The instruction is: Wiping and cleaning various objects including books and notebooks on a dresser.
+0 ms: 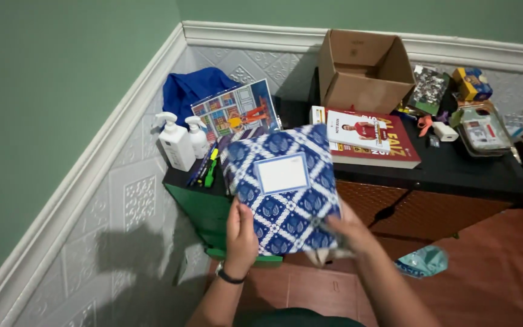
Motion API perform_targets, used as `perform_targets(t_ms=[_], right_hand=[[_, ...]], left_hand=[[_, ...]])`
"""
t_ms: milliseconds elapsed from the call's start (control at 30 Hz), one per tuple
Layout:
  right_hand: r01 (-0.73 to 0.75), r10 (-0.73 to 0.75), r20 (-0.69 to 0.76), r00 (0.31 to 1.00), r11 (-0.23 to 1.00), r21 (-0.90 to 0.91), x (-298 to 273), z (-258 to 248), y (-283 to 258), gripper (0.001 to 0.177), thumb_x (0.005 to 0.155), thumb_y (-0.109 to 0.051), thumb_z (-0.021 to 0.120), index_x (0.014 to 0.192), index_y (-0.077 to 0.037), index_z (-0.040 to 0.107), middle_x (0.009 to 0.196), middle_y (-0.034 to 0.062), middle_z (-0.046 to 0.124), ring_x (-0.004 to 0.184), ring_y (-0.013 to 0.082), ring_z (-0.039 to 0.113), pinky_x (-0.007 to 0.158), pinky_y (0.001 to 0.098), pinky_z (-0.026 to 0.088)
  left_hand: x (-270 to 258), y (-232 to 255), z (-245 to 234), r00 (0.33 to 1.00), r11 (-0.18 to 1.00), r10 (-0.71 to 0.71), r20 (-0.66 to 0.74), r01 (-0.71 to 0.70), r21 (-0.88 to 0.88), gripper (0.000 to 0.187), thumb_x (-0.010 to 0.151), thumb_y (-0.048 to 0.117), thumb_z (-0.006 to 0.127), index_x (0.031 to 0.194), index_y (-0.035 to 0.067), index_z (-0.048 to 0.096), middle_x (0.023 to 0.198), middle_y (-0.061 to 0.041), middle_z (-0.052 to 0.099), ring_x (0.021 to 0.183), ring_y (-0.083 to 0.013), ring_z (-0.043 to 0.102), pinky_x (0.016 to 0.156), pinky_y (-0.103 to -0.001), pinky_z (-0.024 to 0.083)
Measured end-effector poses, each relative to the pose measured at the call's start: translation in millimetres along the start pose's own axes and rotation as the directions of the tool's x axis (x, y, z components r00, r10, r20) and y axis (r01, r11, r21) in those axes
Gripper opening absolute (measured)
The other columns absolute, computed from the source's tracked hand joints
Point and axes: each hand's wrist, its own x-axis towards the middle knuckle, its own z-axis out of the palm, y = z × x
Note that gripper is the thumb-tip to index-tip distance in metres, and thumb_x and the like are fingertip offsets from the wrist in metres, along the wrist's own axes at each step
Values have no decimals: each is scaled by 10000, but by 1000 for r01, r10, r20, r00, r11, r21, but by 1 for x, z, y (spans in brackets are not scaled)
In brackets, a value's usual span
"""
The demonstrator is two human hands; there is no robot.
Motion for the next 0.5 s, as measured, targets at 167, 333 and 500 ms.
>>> perform_targets(t_ms=[167,333,500], right_hand=[[-11,-2,-80,997,987,-158,-23,27,-15,519,932,-145,711,1384,59,555,1144,186,722,977,268,688,857,405,580],[277,-447,-25,894,596,-754,-39,85,-47,603,821,8,700,1409,18,570,1238,243,696,1120,379,678,967,453,560],[504,-547,321,773,223,-834,-57,111,-38,754,801,-90,630,1488,97,380,1518,424,345,1419,604,314,1126,612,328]], left_hand=[[6,21,25,999,894,-4,-42,22,448,639,1089,343,490,1608,4,335,1319,-193,484,1121,-233,489,922,-339,468],[-12,58,54,955,971,142,261,-185,151,765,1123,415,493,1652,-32,166,1659,-200,337,1530,-292,337,1218,-389,311],[-36,-19,23,982,985,-171,75,168,49,560,1139,416,404,1298,-85,597,1215,-209,716,1032,-285,703,871,-388,581]])
